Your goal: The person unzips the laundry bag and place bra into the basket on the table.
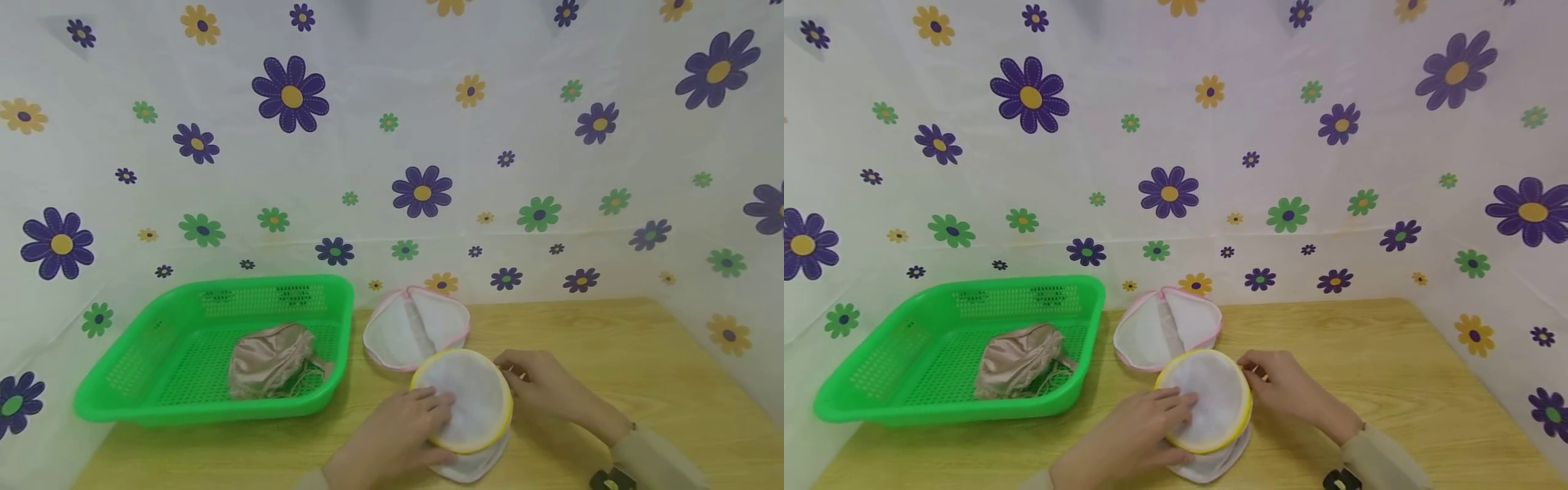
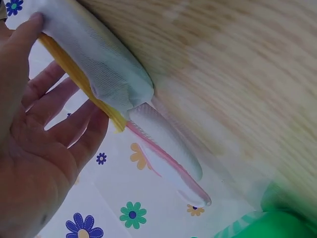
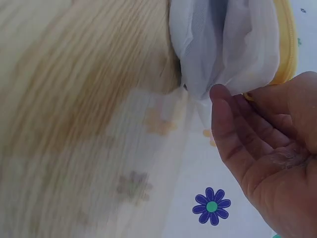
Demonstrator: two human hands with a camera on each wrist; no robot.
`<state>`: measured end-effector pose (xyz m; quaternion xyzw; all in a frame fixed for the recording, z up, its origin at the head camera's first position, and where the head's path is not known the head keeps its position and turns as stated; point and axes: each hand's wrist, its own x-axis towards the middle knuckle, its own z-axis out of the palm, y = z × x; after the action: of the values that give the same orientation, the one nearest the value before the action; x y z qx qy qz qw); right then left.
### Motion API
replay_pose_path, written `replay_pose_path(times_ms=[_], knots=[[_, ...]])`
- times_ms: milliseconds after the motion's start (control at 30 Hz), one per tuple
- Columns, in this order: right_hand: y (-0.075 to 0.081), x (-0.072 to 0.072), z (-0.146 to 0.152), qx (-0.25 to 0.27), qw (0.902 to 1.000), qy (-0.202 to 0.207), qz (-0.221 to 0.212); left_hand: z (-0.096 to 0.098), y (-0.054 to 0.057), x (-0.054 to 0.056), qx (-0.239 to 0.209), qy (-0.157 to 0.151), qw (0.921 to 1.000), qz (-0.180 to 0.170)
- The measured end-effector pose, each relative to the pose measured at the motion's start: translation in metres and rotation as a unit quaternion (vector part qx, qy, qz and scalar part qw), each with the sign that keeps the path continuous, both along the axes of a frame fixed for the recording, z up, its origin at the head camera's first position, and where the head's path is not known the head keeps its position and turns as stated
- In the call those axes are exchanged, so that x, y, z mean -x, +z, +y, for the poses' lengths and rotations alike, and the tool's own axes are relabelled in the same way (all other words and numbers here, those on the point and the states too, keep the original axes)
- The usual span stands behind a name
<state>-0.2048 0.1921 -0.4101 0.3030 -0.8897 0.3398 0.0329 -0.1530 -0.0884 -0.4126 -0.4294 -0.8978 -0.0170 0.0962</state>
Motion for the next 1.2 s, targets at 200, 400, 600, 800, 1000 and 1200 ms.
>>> replay_pose_path(times_ms=[200, 400, 600, 800, 1000, 1200], knots=[[-0.0035, 0.0017, -0.0024, -0.023, 0.9984, -0.013, 0.049, 0.0006, -0.0042, 0.0017, -0.015, -0.014, 0.9996, 0.019], [-0.0051, 0.0006, -0.0025, -0.064, 0.988, -0.017, 0.139, 0.0007, -0.0045, 0.0011, -0.011, -0.004, 0.9999, 0.012], [0.0006, -0.0026, -0.0008, -0.089, 0.9827, -0.022, 0.161, 0.0024, -0.003, 0.0011, 0.001, 0.012, 0.9999, -0.003], [-0.0034, -0.0046, 0.0021, -0.084, 0.9782, -0.02, 0.189, 0.0016, -0.0046, 0.0045, 0.001, -0.001, 1.0, 0.004], [-0.0059, -0.0045, 0.0031, -0.067, 0.9751, -0.02, 0.21, 0.0038, -0.0067, 0.0083, -0.013, -0.026, 0.9986, 0.043], [-0.004, -0.0055, 0.0018, -0.08, 0.9774, -0.034, 0.193, 0.0062, -0.0057, 0.0088, -0.001, -0.02, 0.9975, 0.068]])
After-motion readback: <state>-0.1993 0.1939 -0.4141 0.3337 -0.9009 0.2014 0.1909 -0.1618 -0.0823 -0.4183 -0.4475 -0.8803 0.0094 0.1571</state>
